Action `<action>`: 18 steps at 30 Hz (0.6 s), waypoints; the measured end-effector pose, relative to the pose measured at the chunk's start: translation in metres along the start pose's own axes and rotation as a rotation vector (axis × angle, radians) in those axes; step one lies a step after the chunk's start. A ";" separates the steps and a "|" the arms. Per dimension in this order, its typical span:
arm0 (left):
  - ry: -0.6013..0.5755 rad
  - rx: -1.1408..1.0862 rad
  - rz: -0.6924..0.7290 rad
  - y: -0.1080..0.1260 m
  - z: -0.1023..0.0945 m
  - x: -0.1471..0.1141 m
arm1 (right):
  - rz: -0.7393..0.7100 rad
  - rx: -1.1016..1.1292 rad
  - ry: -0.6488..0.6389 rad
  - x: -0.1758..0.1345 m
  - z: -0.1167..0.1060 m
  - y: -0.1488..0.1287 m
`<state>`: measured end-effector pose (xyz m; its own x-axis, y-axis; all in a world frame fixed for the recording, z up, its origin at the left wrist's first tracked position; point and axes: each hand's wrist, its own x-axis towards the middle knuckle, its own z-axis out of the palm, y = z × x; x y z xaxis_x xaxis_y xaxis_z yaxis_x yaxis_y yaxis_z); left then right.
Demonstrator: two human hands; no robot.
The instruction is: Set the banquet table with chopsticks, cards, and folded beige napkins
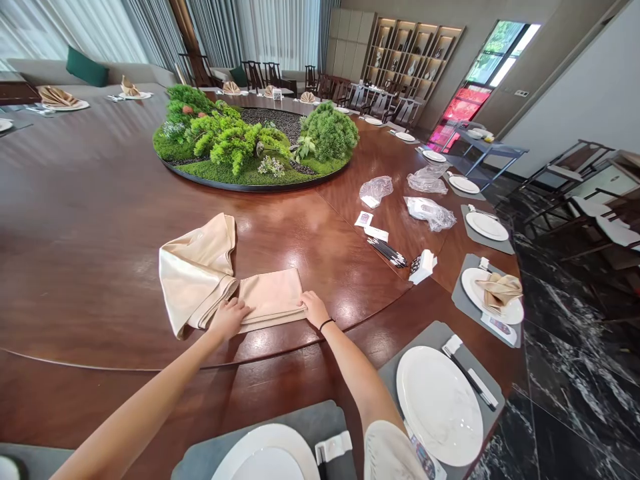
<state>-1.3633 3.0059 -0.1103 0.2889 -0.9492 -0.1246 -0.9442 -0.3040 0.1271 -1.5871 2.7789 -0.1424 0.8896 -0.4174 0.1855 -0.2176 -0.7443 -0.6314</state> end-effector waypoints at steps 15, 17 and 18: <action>-0.002 0.164 0.175 0.047 0.007 -0.002 | -0.289 -0.379 -0.258 0.003 0.002 -0.035; -0.012 0.159 0.172 0.048 0.009 -0.001 | -0.320 -0.377 -0.264 0.006 0.006 -0.036; -0.019 0.154 0.154 0.046 0.009 -0.002 | -0.320 -0.365 -0.272 0.006 0.006 -0.033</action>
<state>-1.4091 2.9940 -0.1133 0.1373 -0.9815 -0.1337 -0.9905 -0.1377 -0.0061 -1.5716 2.8045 -0.1250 0.9952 -0.0277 0.0937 -0.0019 -0.9644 -0.2645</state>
